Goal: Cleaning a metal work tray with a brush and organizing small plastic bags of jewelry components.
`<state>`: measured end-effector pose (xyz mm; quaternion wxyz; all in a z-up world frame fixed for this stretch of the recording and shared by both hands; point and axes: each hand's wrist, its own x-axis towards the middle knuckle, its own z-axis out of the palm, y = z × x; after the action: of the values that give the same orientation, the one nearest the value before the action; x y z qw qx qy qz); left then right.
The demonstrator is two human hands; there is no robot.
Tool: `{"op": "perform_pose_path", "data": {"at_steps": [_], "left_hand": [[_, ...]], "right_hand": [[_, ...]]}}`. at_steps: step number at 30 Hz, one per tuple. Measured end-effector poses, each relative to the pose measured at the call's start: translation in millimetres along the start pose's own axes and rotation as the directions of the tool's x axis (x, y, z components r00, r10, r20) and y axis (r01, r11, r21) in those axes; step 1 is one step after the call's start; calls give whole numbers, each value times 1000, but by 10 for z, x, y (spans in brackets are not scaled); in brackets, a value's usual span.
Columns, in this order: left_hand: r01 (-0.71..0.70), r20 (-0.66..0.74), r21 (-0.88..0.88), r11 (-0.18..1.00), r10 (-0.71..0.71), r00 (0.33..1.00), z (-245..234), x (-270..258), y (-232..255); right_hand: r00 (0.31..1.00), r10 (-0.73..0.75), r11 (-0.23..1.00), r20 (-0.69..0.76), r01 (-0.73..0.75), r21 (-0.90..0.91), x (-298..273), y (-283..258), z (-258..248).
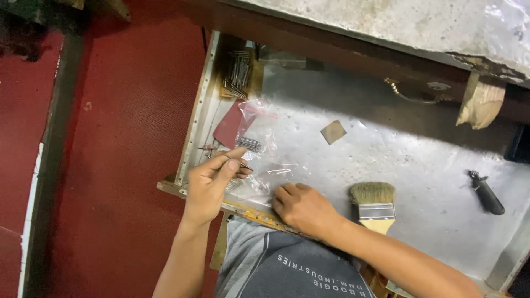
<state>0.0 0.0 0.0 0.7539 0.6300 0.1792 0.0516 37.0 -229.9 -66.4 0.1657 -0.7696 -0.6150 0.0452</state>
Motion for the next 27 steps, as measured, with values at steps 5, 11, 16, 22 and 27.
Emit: {"op": "perform_pose_path", "data": {"at_steps": [5, 11, 16, 22, 27], "left_hand": [[51, 24, -79, 996, -49, 999, 136, 58, 49], [23, 14, -2, 1000, -23, 1000, 138, 143, 71], [-56, -8, 142, 988, 57, 998, 78, 162, 43], [-72, 22, 295, 953, 69, 997, 207, 147, 42], [-45, 277, 314, 948, -47, 960, 668, 23, -187]], "right_hand": [[977, 149, 973, 155, -117, -200, -454, 20, -30], [910, 343, 895, 234, -241, -376, -851, 251, 42], [905, 394, 891, 158, -334, -309, -740, 242, -295], [834, 543, 840, 99, -540, -51, -707, 257, -461], [700, 711, 648, -61, -619, 444, -705, 395, -704]]}}
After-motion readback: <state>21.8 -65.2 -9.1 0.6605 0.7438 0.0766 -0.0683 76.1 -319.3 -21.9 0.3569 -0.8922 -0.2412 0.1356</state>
